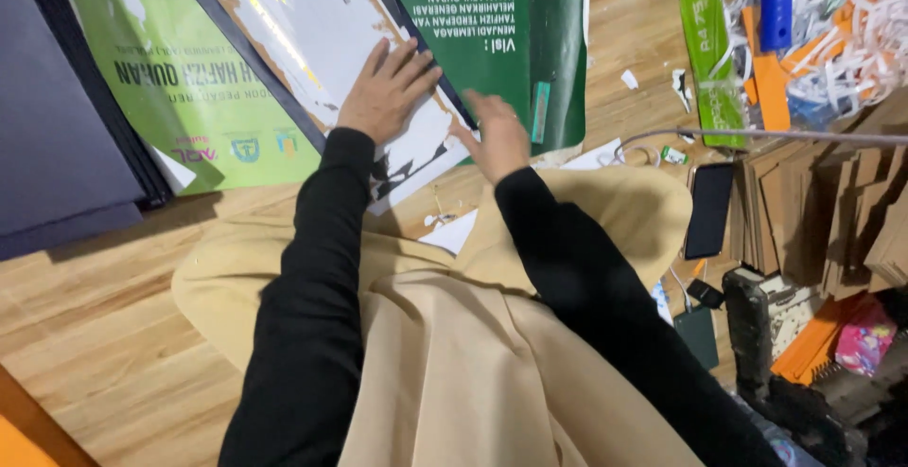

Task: Assembling paper-based packaging by peeling adhesive strips and folding edges over a cardboard frame.

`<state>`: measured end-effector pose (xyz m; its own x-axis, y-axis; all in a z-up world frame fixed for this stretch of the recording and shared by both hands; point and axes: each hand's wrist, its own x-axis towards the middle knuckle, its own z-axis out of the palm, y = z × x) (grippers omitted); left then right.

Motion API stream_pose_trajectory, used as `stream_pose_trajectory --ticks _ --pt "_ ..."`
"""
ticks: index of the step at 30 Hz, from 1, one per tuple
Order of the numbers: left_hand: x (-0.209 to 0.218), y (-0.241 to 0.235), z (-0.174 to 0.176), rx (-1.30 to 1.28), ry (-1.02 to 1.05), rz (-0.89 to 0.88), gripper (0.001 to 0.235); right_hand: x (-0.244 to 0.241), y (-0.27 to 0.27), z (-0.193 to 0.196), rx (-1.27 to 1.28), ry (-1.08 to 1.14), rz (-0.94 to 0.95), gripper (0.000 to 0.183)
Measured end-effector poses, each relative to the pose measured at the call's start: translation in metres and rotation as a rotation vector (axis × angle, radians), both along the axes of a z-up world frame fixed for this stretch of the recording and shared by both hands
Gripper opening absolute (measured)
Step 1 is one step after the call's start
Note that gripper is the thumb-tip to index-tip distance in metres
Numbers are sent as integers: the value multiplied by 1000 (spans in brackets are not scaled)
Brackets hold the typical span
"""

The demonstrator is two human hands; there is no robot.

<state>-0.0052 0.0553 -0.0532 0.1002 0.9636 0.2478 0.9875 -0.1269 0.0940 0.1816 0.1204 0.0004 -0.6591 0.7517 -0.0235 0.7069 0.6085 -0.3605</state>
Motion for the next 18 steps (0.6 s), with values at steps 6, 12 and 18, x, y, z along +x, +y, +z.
stream_pose_trajectory --ticks 6,12,18 --pt "-1 -1 -2 39 58 20 26 45 42 -30 122 39 -415 34" --pt "-5 0 7 98 16 49 22 -2 40 5 1 213 -179 27" --pt "-6 1 10 90 -1 59 22 -22 34 7 -59 229 154 23"
